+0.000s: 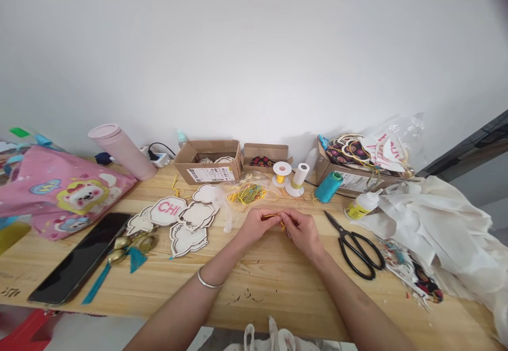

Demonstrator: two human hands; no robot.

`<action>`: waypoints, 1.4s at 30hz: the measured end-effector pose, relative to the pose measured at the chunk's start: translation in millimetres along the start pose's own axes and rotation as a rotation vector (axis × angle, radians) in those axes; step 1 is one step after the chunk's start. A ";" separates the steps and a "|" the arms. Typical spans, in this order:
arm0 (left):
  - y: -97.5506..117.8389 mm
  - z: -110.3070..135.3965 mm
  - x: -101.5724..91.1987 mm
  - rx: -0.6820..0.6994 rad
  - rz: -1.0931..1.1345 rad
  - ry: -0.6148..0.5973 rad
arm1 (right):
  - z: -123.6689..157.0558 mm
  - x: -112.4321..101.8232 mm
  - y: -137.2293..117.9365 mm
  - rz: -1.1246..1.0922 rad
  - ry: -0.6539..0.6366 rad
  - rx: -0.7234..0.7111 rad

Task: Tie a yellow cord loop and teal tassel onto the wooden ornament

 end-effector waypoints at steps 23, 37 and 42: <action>-0.4 0.1 -5.9 0.120 0.038 0.139 | -7.1 -4.2 -3.5 -0.150 0.127 0.101; -7.1 -0.8 -3.8 0.048 0.086 0.061 | -3.8 10.9 6.5 -0.318 -0.005 0.198; -11.2 -1.9 -1.8 0.056 0.057 0.039 | -6.8 10.3 11.0 -0.278 0.003 0.126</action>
Point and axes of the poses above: each hand's wrist, its own z-axis away from the middle knuckle, its own x-axis out of the palm, y = z × x, the point moved 3 cm from there along -z, towards the middle knuckle, and after that the axes turned 8 degrees about y, right-handed, at the moved point
